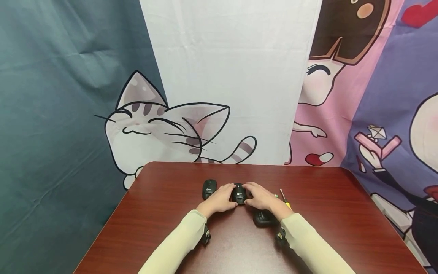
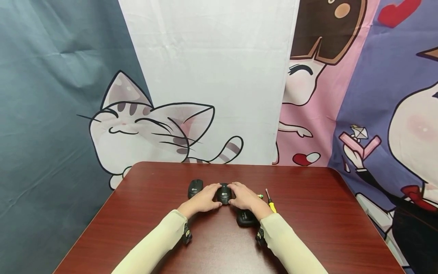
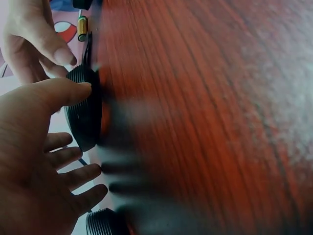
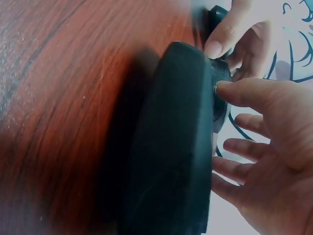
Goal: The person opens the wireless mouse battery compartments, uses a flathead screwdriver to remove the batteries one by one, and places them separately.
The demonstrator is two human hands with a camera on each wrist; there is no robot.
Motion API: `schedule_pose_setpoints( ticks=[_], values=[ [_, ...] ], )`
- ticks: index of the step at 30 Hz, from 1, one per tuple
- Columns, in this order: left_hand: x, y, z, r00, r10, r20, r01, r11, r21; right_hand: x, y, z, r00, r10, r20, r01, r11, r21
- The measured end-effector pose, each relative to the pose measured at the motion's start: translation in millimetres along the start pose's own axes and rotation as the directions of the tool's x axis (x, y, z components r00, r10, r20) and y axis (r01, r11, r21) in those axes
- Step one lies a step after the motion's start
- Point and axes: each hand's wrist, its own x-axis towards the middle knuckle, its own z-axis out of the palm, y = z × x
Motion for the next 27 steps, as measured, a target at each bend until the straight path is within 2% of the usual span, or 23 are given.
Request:
schedule_pose_setpoints(
  ticks=[5, 11, 19, 27],
  values=[
    [2.1, 1.3, 2.4, 1.0, 0.009, 0.005, -0.01, 1.0, 0.009, 1.9, 0.6, 4.0, 0.999, 0.026, 0.042, -0.025, 1.0, -0.018],
    [3.7, 0.1, 6.7, 0.999, 0.037, -0.017, -0.036, 0.999, 0.02, 5.3, 2.6, 7.4, 0.999, 0.018, 0.045, -0.017, 0.999, -0.035],
    [5.3, 0.9, 5.4, 1.0, 0.0, -0.014, 0.0, 1.0, 0.003, 8.4, -0.6, 6.5, 0.999, -0.013, 0.046, 0.015, 0.999, -0.035],
    [7.6, -0.1, 5.4, 1.0, -0.001, -0.018, 0.001, 1.0, 0.017, 9.6, 2.1, 7.0, 0.998, -0.05, 0.032, 0.052, 0.998, -0.044]
  ],
)
